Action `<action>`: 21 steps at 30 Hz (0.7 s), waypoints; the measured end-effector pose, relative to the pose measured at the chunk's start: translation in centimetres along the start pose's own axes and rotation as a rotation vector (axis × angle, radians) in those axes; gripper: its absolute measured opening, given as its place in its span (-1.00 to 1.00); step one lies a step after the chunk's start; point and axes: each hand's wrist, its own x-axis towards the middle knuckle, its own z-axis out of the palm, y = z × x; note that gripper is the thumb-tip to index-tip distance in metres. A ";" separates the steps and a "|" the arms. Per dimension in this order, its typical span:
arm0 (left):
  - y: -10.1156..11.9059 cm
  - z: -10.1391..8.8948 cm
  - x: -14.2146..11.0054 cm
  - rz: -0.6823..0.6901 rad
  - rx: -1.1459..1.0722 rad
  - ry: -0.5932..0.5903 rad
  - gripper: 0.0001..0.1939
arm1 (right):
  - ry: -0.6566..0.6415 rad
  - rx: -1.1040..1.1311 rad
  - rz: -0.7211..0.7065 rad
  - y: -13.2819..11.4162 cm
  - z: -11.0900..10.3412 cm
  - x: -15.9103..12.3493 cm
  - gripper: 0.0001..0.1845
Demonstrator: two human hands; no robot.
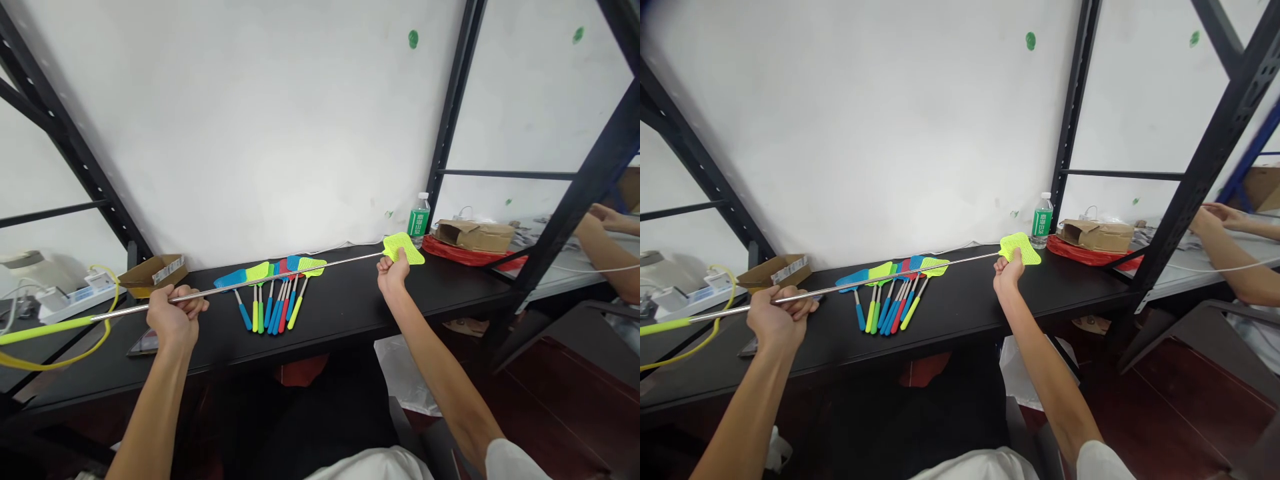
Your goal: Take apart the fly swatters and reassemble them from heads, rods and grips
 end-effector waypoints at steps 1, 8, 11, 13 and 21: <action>0.1 0.1 -0.1 0.015 0.002 -0.003 -0.57 | -0.002 -0.003 -0.005 0.0 0.0 0.0 -0.62; 0.7 0.7 -0.5 0.046 -0.005 0.002 -0.57 | 0.014 -0.021 -0.016 -0.3 -0.1 0.1 -0.62; 0.7 1.3 -0.7 0.038 -0.003 0.018 -0.58 | 0.006 -0.037 -0.019 -0.2 0.2 -0.4 -0.61; 0.2 2.1 -1.3 0.022 0.002 0.004 -0.58 | -0.019 -0.049 -0.010 0.3 0.7 -1.4 -0.60; -1.1 3.6 -2.2 -0.050 0.054 -0.180 -0.56 | -0.120 -0.052 0.029 2.4 2.3 -5.1 -0.56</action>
